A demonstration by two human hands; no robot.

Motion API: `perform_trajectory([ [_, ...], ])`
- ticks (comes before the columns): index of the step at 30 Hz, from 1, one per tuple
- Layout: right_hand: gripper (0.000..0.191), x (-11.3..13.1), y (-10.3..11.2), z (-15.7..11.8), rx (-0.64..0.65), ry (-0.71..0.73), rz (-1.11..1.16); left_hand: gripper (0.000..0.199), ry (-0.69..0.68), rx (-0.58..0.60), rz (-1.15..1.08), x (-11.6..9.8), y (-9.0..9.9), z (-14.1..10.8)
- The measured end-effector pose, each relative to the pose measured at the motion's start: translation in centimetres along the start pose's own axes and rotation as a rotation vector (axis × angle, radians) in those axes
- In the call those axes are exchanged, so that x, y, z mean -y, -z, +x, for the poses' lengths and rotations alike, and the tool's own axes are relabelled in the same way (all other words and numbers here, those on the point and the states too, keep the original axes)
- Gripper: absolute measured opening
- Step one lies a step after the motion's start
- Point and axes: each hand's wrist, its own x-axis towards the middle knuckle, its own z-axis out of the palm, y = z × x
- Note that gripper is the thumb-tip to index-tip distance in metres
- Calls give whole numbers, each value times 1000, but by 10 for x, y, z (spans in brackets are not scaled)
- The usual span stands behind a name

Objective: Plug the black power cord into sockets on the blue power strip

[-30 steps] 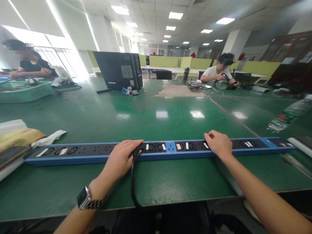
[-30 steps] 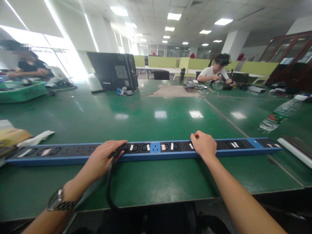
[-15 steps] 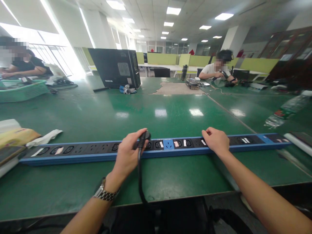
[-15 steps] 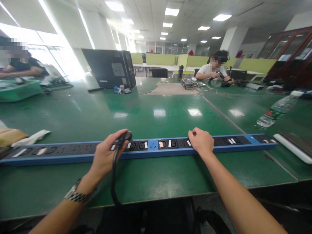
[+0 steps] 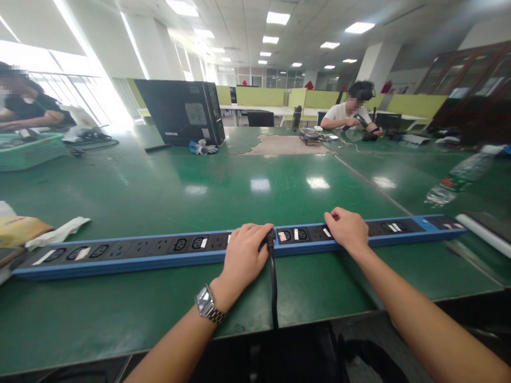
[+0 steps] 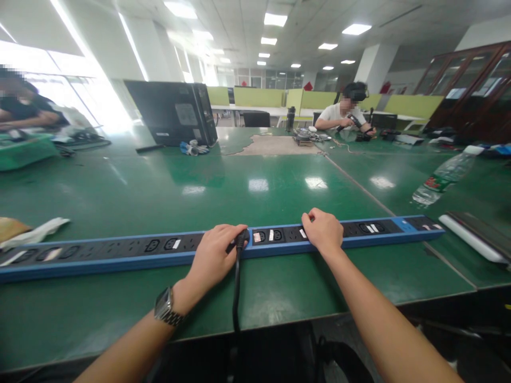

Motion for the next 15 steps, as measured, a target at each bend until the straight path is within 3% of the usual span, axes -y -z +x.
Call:
perform_trajectory([
  [6,39,0,1,-1,-3,7,8,34,-13,-4,-19,-2,-2,-2],
  [12,40,0,0,1,-5,2,32,32,11,-217,-283,-6,-6,6],
  [15,44,-1,-1,2,-6,-17,65,33,30,-162,-260,-22,-14,16],
])
